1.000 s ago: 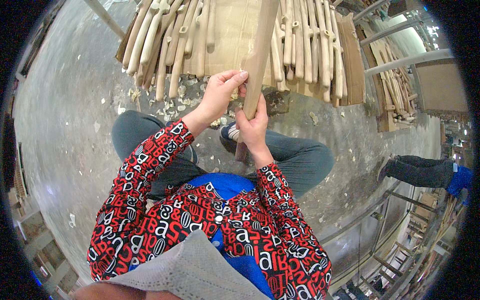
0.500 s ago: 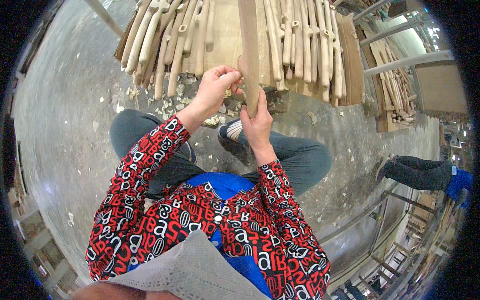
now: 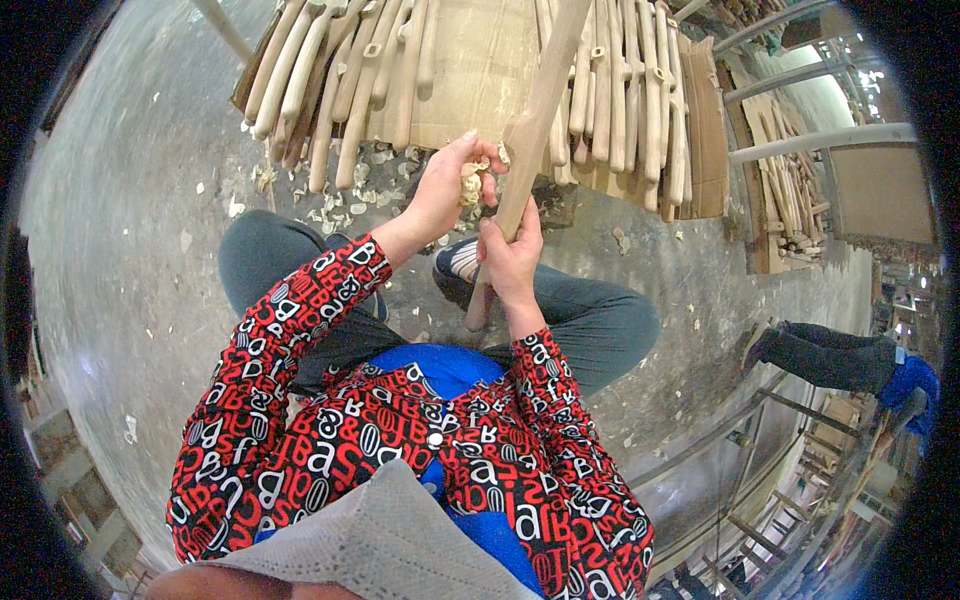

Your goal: The person sits on the floor and smooths wooden handles using a small abrasive pad. They repeatedly rub the pad along the length of each handle, rotating the piece to cover different sides, then place the finished handle back on the pile.

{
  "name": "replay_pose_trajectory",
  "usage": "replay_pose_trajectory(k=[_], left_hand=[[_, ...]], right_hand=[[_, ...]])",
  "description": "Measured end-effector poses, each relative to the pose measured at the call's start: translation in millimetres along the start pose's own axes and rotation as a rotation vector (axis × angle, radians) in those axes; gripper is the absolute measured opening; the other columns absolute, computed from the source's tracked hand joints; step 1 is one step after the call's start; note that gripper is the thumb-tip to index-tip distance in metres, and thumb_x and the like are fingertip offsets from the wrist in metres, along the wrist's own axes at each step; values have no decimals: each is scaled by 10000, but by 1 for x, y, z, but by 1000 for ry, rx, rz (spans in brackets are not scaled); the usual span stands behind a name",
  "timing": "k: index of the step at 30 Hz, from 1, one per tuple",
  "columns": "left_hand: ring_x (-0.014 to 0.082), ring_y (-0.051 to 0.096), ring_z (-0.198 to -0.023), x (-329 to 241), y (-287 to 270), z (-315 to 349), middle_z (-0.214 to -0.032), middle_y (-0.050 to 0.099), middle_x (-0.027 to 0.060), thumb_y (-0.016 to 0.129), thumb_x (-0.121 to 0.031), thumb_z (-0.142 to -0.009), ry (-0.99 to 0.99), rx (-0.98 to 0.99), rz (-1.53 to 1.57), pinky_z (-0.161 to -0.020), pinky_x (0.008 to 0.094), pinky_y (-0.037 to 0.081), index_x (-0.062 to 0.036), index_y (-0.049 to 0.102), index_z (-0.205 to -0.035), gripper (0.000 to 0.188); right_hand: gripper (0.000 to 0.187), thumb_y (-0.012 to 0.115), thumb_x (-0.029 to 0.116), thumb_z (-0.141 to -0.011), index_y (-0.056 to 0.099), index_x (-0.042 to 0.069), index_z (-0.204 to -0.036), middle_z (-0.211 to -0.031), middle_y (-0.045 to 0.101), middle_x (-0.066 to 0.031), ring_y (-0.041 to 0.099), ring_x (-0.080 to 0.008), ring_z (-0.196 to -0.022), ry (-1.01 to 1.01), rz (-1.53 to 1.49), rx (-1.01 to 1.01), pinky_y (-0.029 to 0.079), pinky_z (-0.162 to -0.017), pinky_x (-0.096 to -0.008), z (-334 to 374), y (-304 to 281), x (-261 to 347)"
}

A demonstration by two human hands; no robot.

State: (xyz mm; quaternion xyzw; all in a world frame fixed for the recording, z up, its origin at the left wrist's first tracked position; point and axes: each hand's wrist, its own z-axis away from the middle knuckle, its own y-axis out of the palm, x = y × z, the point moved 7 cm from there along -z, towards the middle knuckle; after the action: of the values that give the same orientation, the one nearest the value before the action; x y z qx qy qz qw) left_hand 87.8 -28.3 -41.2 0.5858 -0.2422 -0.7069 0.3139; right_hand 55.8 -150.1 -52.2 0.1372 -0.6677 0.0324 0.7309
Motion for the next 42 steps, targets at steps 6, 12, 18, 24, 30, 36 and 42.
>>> replay_pose_trajectory(k=[6,12,18,24,30,36,42], left_hand=[[77,519,-563,-5,0,1,-732,604,28,600,-221,-920,99,-103,-365,-513,229,422,-28,584,-856,204],[43,507,-596,-31,11,8,-667,567,-15,595,-179,-910,335,-24,-650,-528,211,404,-19,602,-841,174],[45,518,-618,-39,2,5,-667,569,-3,595,-143,-887,404,-51,-723,-543,215,411,-7,609,-887,136],[203,641,-672,-57,16,18,-754,634,113,635,-105,-832,765,-56,-1130,-603,321,493,-20,588,-895,116],[223,658,-707,-64,13,14,-782,648,121,611,-64,-813,897,-19,-1356,-616,332,504,-35,610,-924,115],[179,595,-592,-59,3,-1,-719,620,99,498,-33,-820,662,-2,-885,-544,303,476,-12,577,-811,82],[110,498,-535,-64,-20,-19,-694,597,65,383,-32,-805,355,-119,-258,-484,229,411,-15,559,-732,191]], right_hand=[[572,550,-52,-833,344,48,-1358,-753,515,-18,485,-69,-493,1,32,-47,422,-421,-212,8,4,-2],[511,557,-12,-841,370,45,-1314,-688,499,-25,478,-94,-462,67,-150,76,404,-399,-226,5,2,7],[383,553,43,-849,410,37,-1204,-649,494,-48,462,-116,-416,299,-357,182,391,-369,-239,11,14,15],[368,551,44,-845,413,34,-1186,-649,496,-55,453,-111,-406,323,-355,156,395,-362,-241,13,14,12],[480,483,108,-894,353,51,-1353,-650,442,-25,413,-83,-392,388,-774,278,374,-345,-238,16,26,17],[532,429,96,-920,267,52,-1425,-682,425,-37,417,-82,-420,513,-1249,431,391,-377,-244,21,27,15],[590,386,97,-937,129,23,-1463,-713,453,-63,496,-90,-483,698,-1535,706,488,-455,-251,39,38,14]])
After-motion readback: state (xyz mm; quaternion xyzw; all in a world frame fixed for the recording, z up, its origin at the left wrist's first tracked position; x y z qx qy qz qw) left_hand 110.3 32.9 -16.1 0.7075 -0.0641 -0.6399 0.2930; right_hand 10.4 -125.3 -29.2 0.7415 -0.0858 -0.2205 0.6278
